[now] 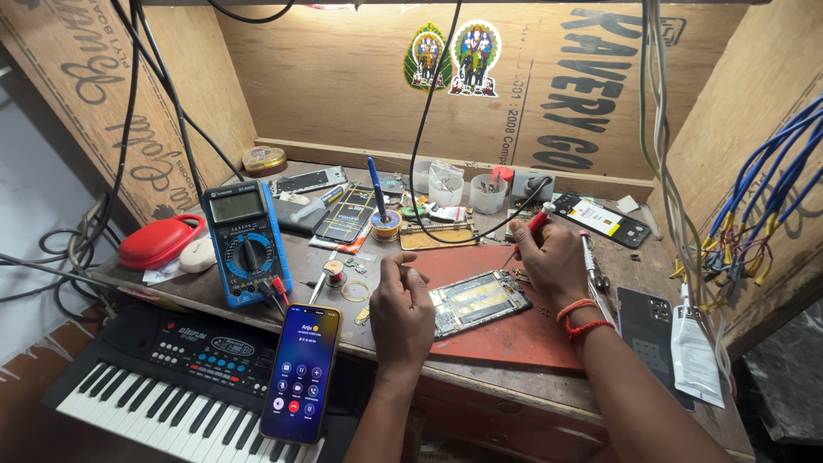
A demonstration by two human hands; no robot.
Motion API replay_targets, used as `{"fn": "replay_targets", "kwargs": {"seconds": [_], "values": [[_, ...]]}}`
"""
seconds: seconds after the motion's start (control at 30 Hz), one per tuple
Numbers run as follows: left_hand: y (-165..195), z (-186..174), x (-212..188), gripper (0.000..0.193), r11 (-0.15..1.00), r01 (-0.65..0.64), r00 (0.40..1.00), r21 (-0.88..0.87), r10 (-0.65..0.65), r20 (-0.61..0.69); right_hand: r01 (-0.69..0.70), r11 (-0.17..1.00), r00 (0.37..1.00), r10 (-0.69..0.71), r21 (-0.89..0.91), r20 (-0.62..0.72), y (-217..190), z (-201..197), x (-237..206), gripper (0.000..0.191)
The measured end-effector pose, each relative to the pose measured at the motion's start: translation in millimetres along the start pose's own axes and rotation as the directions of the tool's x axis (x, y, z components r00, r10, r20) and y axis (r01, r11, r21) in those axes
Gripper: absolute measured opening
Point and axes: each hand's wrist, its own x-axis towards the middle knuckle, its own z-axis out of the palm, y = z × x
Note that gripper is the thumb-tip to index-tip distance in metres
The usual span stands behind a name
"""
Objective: The person uses a red-handled tool to scrape and clean a small area on a disassembled mobile phone motherboard. They repeatedly rub the same spot on the circuit board while holding it steady with the other hand.
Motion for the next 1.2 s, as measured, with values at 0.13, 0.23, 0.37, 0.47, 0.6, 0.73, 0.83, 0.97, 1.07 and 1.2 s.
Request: {"fn": "replay_targets", "kwargs": {"seconds": [0.13,0.23,0.37,0.47,0.6,0.73,0.83,0.97,1.07,1.2], "values": [[-0.2,-0.1,0.2,0.021,0.999,-0.039,0.999,0.009,0.039,-0.004,0.019,1.000,1.000,-0.019,-0.017,0.020,-0.6,0.1,1.1,0.052],[-0.2,-0.1,0.2,0.021,1.000,-0.023,1.000,0.008,0.023,-0.003,0.018,1.000,1.000,-0.017,-0.025,0.010,-0.3,0.0,1.4,0.052],[0.8,-0.2,-0.3,0.021,1.000,-0.027,1.000,-0.003,0.027,-0.010,0.038,0.999,0.999,-0.038,-0.018,-0.002,-0.1,-0.6,1.1,0.052],[1.6,-0.2,-0.9,0.022,0.999,-0.016,1.000,-0.030,0.016,-0.008,0.023,1.000,1.000,-0.023,-0.013,0.005,-0.3,-1.7,1.0,0.051],[1.0,-0.4,-0.2,0.021,1.000,-0.012,1.000,-0.011,0.012,-0.008,0.064,0.998,0.998,-0.064,-0.008,-0.004,-1.6,-1.6,1.9,0.049],[0.8,-0.5,-1.6,0.022,1.000,-0.018,1.000,-0.015,0.018,-0.002,0.068,0.998,0.998,-0.068,0.009,-0.010,-2.6,-1.3,-0.5,0.046],[1.3,-1.2,0.8,0.021,0.999,-0.031,1.000,-0.017,0.031,0.000,0.064,0.998,0.998,-0.064,0.024,-0.022,-4.6,-0.6,0.2,0.046],[1.1,-0.9,-0.8,0.021,0.999,-0.042,0.999,-0.020,0.042,0.000,0.071,0.997,0.997,-0.071,0.011,-0.024,-5.8,-2.1,-0.3,0.045],[0.2,-1.2,-0.7,0.020,0.998,-0.057,0.998,-0.010,0.057,-0.007,0.066,0.998,0.998,-0.065,0.004,-0.024,-6.8,-1.8,-0.5,0.044],[-0.2,-0.5,-1.3,0.020,0.998,-0.030,0.999,-0.047,0.029,-0.013,0.112,0.994,0.993,-0.111,0.021,-0.043,-7.9,-0.7,1.0,0.043]]}}
